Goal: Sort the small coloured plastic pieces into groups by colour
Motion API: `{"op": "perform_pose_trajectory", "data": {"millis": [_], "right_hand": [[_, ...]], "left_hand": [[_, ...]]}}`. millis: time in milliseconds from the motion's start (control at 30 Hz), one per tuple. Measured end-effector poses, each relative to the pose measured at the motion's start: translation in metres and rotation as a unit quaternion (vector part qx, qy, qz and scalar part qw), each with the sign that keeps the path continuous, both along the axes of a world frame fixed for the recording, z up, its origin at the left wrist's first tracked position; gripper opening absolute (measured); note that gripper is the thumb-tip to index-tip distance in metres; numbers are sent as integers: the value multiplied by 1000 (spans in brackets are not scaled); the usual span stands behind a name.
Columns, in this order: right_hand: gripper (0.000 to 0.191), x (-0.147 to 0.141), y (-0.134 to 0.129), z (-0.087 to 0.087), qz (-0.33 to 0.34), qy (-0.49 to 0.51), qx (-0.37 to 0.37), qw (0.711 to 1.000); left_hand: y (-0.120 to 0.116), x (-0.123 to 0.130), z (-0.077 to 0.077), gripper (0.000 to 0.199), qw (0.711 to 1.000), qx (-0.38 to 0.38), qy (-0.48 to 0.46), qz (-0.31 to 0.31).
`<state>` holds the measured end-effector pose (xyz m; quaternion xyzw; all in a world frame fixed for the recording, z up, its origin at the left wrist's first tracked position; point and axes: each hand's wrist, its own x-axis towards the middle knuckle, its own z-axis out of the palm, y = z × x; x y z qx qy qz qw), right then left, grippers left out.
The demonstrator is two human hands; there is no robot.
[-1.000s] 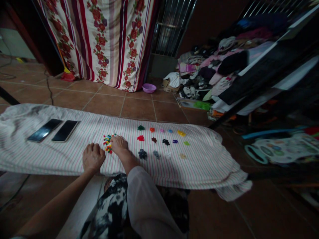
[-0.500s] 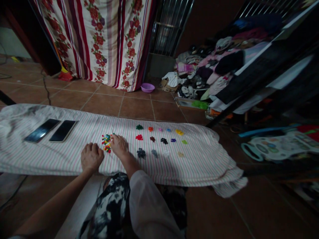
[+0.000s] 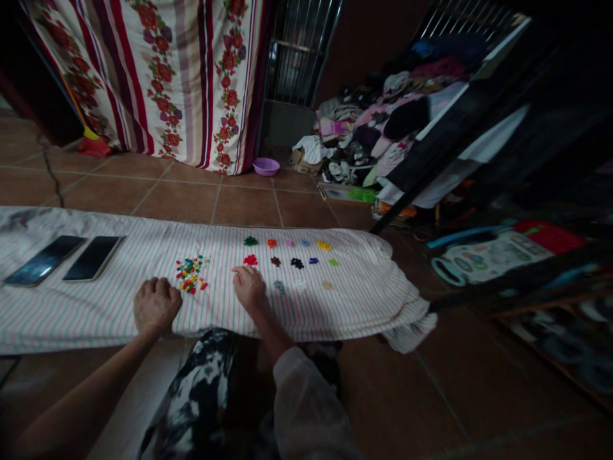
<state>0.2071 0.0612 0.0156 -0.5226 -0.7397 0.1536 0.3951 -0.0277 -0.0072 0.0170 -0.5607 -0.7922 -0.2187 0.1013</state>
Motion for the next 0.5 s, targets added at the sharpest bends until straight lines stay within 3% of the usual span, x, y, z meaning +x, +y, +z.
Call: {"op": "perform_pose_trajectory", "data": {"millis": [133,267,400,500], "right_hand": [[28,39,-2,2,-45,39,29,998],[30,87,-6,1,-136,38,58,988],[29,132,-14,-8,-211,14,95,973],[27,156,-18,-18,-231,-12,97,968]], "left_hand": [[0,0,1,35,1000,6,-2,-4],[0,0,1,33,1000,4,-3,-7],[0,-1,0,32,1000,13,-3,-6],[0,-2,-1,33,1000,6,4,-8]]}}
